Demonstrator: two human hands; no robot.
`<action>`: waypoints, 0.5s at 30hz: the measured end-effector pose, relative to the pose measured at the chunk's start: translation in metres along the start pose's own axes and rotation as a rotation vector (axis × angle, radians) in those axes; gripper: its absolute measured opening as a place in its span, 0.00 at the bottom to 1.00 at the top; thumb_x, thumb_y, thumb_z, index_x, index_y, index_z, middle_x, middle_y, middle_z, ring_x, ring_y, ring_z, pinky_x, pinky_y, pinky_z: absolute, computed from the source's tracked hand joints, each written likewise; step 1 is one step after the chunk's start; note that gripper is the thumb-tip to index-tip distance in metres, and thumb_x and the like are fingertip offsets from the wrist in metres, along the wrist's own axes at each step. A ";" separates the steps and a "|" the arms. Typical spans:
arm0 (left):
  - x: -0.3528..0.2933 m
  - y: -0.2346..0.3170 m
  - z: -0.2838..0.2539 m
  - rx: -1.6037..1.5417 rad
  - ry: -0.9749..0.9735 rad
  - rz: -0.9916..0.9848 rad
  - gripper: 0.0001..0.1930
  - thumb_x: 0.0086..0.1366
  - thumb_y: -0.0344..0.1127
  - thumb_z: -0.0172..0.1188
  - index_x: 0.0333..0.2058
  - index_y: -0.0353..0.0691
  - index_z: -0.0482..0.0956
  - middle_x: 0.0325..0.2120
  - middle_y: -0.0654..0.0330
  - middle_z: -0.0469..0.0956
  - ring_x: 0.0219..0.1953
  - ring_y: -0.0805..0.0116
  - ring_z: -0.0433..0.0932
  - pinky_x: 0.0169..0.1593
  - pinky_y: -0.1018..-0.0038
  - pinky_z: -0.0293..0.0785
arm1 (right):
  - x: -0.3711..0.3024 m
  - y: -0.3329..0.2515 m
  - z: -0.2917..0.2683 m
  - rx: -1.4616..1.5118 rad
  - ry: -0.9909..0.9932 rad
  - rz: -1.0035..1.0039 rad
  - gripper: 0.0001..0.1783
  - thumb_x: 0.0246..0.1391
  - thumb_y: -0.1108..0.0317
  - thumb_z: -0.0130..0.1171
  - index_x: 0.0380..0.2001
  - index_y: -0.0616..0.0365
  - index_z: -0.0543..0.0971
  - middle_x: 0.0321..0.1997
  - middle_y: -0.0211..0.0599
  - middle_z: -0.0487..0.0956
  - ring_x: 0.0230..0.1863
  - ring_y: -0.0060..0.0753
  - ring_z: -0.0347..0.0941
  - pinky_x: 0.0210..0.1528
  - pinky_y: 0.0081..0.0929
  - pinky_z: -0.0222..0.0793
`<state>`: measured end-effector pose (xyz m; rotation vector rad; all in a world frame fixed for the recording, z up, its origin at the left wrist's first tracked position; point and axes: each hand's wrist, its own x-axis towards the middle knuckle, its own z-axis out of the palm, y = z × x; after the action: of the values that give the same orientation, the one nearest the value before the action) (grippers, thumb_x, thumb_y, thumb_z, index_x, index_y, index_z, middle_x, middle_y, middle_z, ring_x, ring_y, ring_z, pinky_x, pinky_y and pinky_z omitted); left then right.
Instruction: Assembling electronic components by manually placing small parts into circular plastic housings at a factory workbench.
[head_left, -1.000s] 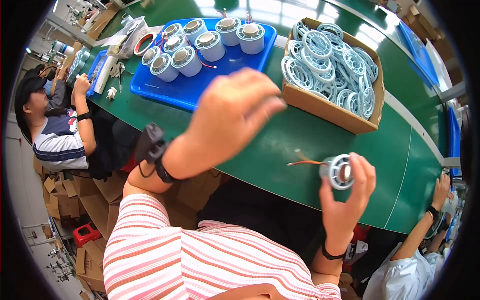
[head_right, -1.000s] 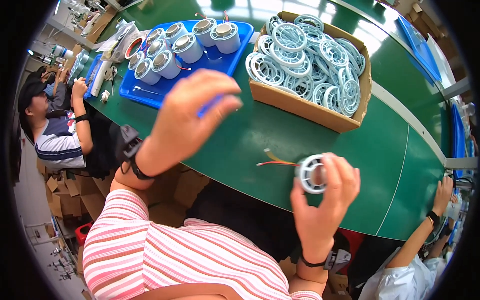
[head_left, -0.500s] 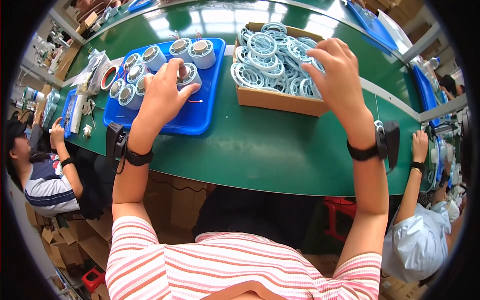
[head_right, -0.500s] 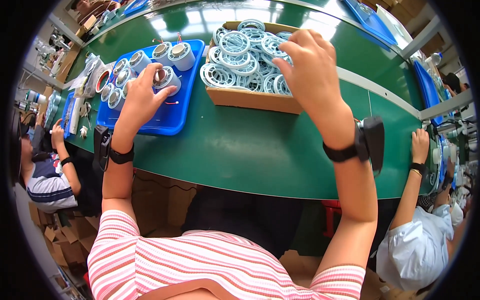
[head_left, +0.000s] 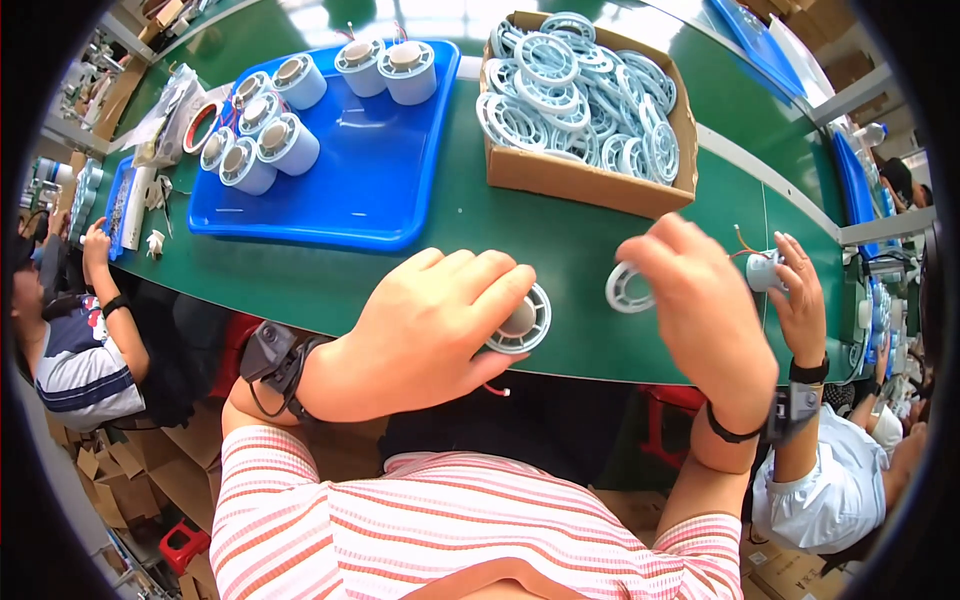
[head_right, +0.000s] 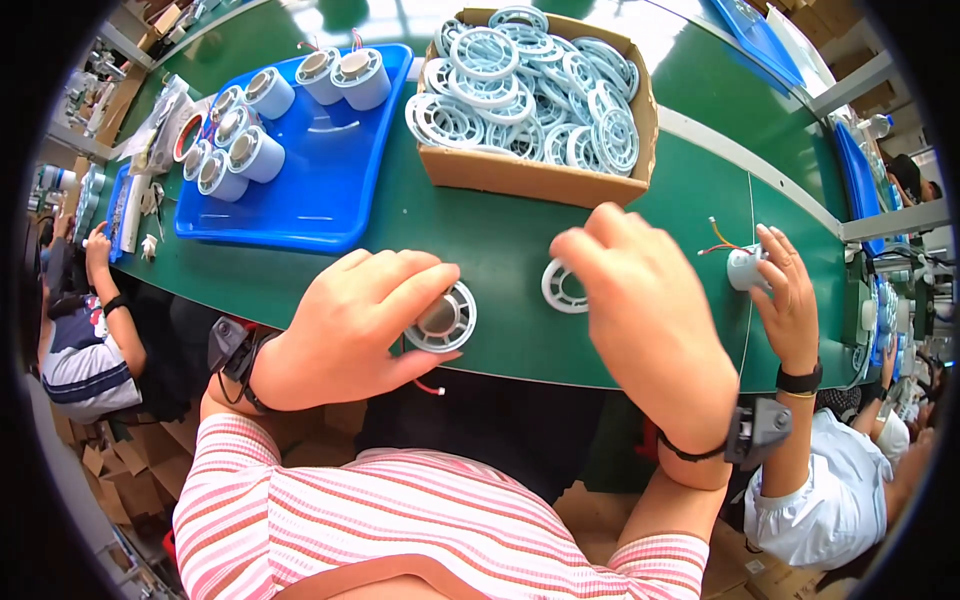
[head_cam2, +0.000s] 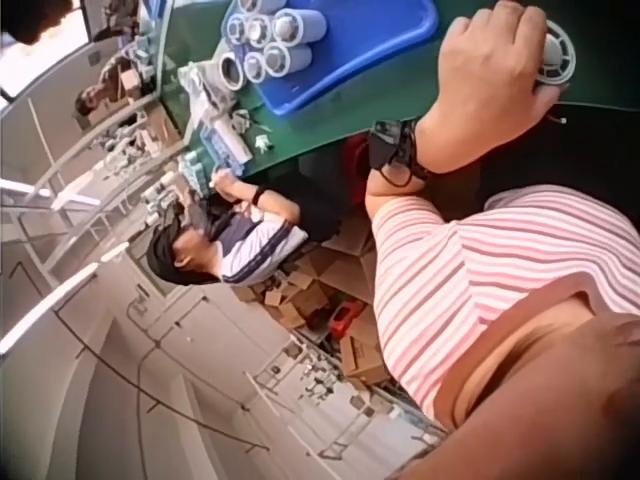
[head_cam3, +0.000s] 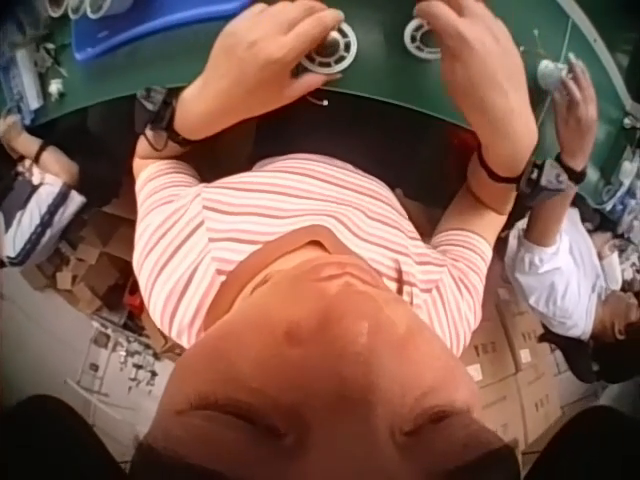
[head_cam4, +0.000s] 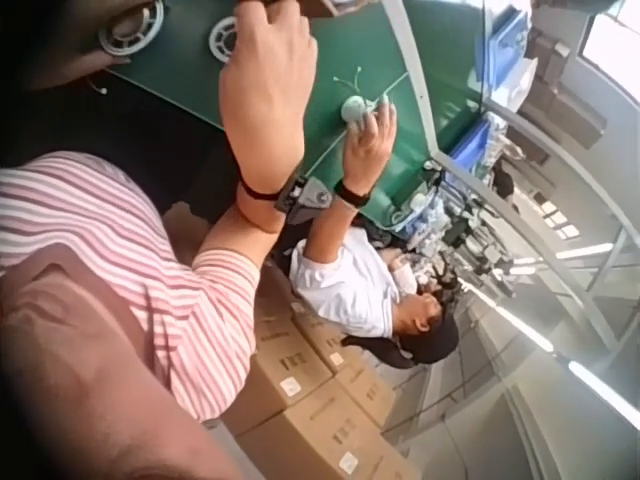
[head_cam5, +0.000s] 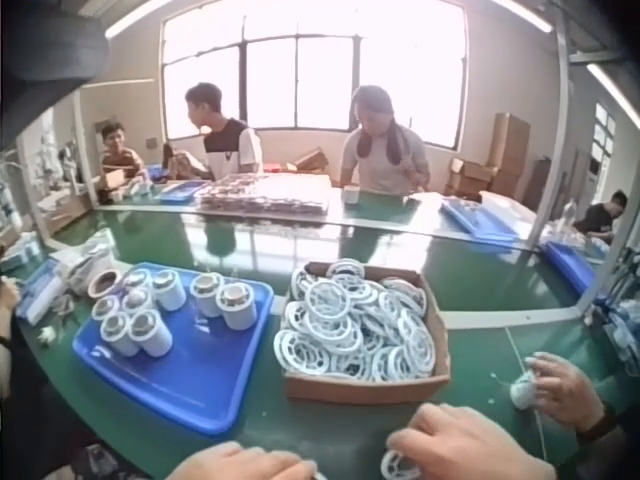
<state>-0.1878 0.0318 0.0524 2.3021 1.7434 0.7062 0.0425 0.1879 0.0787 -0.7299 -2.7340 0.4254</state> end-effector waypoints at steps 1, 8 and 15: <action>-0.001 0.000 0.007 -0.025 -0.060 -0.001 0.35 0.51 0.37 0.78 0.56 0.38 0.74 0.50 0.52 0.78 0.44 0.53 0.81 0.45 0.65 0.76 | -0.004 0.003 0.013 0.031 -0.048 -0.019 0.11 0.59 0.81 0.56 0.45 0.61 0.80 0.43 0.45 0.79 0.44 0.50 0.76 0.46 0.37 0.73; 0.002 0.005 0.020 -0.411 -0.099 -0.284 0.35 0.55 0.29 0.75 0.61 0.36 0.70 0.54 0.53 0.74 0.49 0.58 0.82 0.45 0.71 0.80 | -0.040 0.007 0.062 0.264 0.111 0.083 0.19 0.54 0.79 0.64 0.51 0.59 0.81 0.55 0.45 0.78 0.53 0.48 0.76 0.55 0.35 0.73; -0.001 0.008 0.043 -1.030 -0.121 -0.505 0.35 0.63 0.18 0.65 0.67 0.39 0.63 0.56 0.58 0.73 0.54 0.71 0.78 0.50 0.74 0.83 | -0.069 0.004 0.080 0.426 0.271 0.146 0.39 0.42 0.79 0.73 0.62 0.60 0.73 0.61 0.48 0.76 0.60 0.46 0.74 0.62 0.37 0.71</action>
<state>-0.1615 0.0344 0.0178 1.1427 1.3190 0.9973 0.0742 0.1388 -0.0094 -0.8010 -2.2402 0.8416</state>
